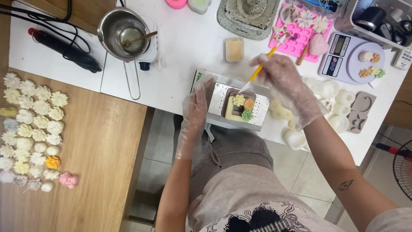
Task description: The recorder is decorating a handmade candle by attaching small wax flowers and applying liquid wax using a spoon.
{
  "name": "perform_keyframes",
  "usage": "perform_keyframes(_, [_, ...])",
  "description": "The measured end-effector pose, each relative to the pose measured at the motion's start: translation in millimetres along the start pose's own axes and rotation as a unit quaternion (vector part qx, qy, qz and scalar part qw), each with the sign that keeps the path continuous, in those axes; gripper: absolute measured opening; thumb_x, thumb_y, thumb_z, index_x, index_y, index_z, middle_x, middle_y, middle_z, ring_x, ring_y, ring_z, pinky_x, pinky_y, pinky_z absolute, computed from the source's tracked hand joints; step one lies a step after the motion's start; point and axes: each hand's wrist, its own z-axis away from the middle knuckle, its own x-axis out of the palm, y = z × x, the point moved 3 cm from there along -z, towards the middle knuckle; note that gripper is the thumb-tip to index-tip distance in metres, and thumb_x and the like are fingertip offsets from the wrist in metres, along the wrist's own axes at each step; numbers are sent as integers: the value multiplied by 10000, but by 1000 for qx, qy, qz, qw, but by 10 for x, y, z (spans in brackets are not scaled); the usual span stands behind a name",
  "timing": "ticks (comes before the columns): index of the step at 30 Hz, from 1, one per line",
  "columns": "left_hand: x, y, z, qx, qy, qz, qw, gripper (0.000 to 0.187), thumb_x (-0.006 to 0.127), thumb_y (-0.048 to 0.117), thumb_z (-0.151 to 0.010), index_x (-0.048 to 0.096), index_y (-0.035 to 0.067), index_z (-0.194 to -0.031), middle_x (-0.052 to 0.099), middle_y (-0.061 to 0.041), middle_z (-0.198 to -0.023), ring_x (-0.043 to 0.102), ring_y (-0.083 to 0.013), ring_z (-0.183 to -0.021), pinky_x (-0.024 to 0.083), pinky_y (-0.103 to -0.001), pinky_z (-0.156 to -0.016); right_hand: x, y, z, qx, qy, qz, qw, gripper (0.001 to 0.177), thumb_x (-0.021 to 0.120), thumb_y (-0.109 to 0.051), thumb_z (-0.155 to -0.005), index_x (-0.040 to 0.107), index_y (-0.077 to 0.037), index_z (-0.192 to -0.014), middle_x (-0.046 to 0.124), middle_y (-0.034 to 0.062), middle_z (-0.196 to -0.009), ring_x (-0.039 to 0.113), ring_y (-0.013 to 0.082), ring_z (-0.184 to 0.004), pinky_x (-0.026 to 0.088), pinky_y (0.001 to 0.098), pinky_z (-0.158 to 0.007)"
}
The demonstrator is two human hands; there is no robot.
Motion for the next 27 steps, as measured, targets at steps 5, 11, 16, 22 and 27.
perform_keyframes(5, [64,-69,-76,-6,-8,-10,1000,589,318,439,-1117,673,30,-1350,738,-132,-1203,637,-138,-1139,472,-266,-1013,117,485,-300,-3,-125,115,985,379,592,-415,-1039,671,-51,-969,677,47,-749,642,104,-627,588,251,-622])
perform_keyframes(11, [42,-74,-92,-21,-23,-8,999,562,321,425,-1110,678,53,-1334,744,-113,-1201,628,-151,-1100,460,-271,-1001,251,349,-211,-4,-136,135,981,353,647,-367,-1043,611,-16,-1018,696,65,-831,673,125,-759,595,285,-749])
perform_keyframes(16, [63,-130,-126,-41,-24,16,999,595,318,444,-1105,714,42,-1293,733,-98,-1234,619,-170,-1165,427,-296,-1080,235,255,-167,32,-139,146,979,264,653,-332,-965,681,-80,-1037,772,42,-905,755,117,-858,631,270,-832])
perform_keyframes(22, [113,-286,-122,-58,-34,91,994,598,354,478,-1094,685,34,-1320,712,-101,-1272,591,-189,-1220,396,-321,-1121,85,438,-232,-120,-146,221,957,184,803,-168,-912,681,-35,-950,706,49,-953,651,107,-884,564,279,-809])
perform_keyframes(27, [113,-391,-121,-23,-30,98,994,588,367,461,-1112,685,13,-1322,701,-114,-1271,587,-183,-1209,408,-318,-1118,125,457,-236,-104,-129,262,951,149,781,-185,-918,714,-63,-970,719,19,-948,662,90,-889,572,259,-823])
